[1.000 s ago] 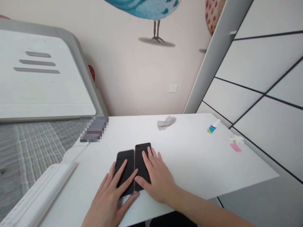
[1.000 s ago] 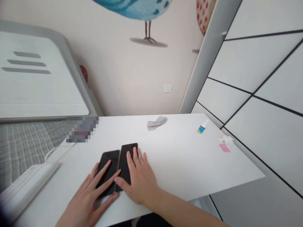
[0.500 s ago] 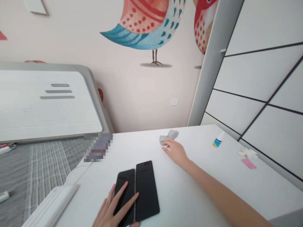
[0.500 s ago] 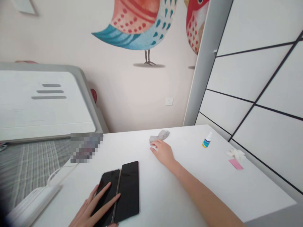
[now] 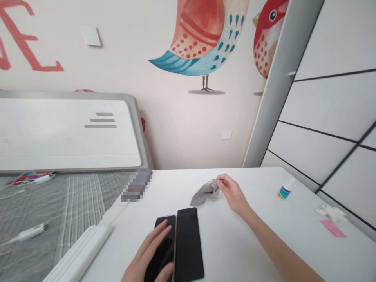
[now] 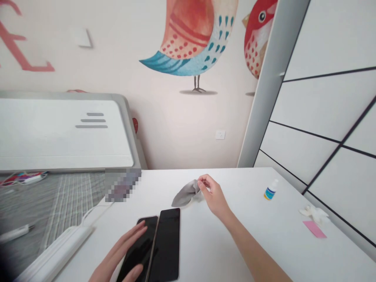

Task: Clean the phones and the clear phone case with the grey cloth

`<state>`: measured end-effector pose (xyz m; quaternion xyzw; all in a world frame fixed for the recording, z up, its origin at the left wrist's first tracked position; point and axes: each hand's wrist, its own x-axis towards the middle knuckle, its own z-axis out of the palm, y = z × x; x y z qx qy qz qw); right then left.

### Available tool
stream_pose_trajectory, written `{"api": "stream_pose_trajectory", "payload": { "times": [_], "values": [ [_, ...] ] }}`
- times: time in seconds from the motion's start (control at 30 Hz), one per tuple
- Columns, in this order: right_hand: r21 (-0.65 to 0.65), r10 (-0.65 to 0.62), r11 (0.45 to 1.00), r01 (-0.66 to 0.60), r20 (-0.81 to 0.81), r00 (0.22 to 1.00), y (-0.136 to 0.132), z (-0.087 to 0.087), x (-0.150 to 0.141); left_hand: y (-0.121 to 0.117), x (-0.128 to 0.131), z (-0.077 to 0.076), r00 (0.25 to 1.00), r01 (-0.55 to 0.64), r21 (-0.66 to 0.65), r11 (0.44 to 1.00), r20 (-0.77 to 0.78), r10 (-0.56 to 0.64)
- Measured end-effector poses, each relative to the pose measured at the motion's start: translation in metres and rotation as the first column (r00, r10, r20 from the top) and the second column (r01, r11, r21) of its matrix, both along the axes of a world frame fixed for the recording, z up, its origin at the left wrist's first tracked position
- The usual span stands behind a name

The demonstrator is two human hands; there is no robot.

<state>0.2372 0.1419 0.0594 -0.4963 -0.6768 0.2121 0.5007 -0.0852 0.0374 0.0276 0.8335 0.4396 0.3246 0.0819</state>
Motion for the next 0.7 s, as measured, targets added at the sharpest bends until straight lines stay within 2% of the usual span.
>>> {"api": "stream_pose_trajectory", "payload": {
  "times": [0.13, 0.2, 0.27, 0.37, 0.43, 0.47, 0.6, 0.7],
  "values": [
    [-0.022, 0.11, 0.993, -0.113, -0.118, 0.987, -0.052, 0.045, -0.017, -0.001, 0.048, 0.061, 0.995, -0.011, -0.079, 0.997, 0.102, 0.019],
    [-0.045, 0.153, 0.986, -0.163, -0.164, 0.974, -0.076, 0.062, -0.022, 0.003, 0.067, 0.081, 0.992, -0.014, -0.104, 0.994, 0.126, 0.027],
    [-0.079, 0.177, 0.977, -0.2, -0.24, 0.955, -0.095, 0.075, -0.02, 0.006, 0.077, 0.095, 0.99, 0.014, -0.17, 0.985, 0.142, 0.01],
    [-0.155, 0.18, 0.959, -0.238, -0.317, 0.931, -0.115, 0.083, -0.005, 0.008, 0.078, 0.102, 0.981, 0.189, -0.393, 0.9, 0.108, -0.159],
    [-0.201, 0.165, 0.953, -0.229, -0.289, 0.943, -0.123, 0.08, 0.008, 0.006, 0.075, 0.1, 0.965, 0.262, -0.451, 0.853, 0.134, -0.226],
    [-0.213, 0.15, 0.954, -0.211, -0.27, 0.951, -0.125, 0.076, 0.014, 0.005, 0.073, 0.097, 0.96, 0.28, -0.448, 0.849, 0.149, -0.238],
    [-0.164, 0.045, 0.982, -0.089, -0.257, 0.965, -0.116, 0.059, 0.03, 0.011, 0.077, 0.092, 0.959, 0.279, -0.351, 0.894, 0.157, -0.237],
    [-0.074, -0.042, 0.997, 0.023, -0.262, 0.964, -0.094, 0.06, 0.04, 0.03, 0.088, 0.105, 0.963, 0.241, -0.227, 0.944, 0.173, -0.205]
  ]
}}
